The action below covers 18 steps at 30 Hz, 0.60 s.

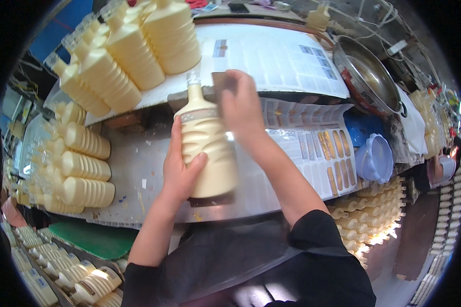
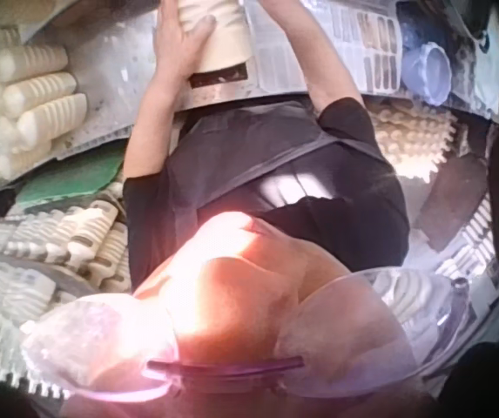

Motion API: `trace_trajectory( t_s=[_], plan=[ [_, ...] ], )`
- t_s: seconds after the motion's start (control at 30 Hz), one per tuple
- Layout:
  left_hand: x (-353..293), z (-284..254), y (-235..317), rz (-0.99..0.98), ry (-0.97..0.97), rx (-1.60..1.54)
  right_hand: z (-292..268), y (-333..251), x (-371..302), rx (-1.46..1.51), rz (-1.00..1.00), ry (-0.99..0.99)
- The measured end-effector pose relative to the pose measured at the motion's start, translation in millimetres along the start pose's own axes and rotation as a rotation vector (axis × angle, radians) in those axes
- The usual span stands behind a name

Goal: The person repeatedly picks up cream-colored plastic bottles, applies paper labels to their sides, smooths the labels, and places the bottles back on a nearby surface. The process is repeated for multiple bottles in a continuous loop.

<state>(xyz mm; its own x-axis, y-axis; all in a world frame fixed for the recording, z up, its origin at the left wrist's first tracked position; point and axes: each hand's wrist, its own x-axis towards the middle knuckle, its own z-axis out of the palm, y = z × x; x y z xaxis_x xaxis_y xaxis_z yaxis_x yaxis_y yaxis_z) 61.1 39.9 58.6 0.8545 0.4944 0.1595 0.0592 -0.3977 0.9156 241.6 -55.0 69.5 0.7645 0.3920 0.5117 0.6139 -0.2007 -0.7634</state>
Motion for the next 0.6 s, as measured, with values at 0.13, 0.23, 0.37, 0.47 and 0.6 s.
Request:
trace_trajectory(
  t_s=[0.13,0.23,0.37,0.47,0.6],
  plan=[
    [-2,6,21,-0.023,0.011,0.179,16,-52,6,-0.069,-0.008,-0.125],
    [-2,9,31,-0.062,0.007,0.247,35,-86,7,-0.264,-0.129,-0.231],
    [-2,5,21,-0.122,-0.009,0.154,36,-85,9,-0.103,0.009,-0.247],
    [0,3,5,-0.137,0.003,-0.063,10,-47,3,-0.218,0.023,-0.164],
    [-2,5,-7,-0.091,-0.004,-0.279,-2,-4,-7,-0.081,0.055,-0.081]
  ],
)
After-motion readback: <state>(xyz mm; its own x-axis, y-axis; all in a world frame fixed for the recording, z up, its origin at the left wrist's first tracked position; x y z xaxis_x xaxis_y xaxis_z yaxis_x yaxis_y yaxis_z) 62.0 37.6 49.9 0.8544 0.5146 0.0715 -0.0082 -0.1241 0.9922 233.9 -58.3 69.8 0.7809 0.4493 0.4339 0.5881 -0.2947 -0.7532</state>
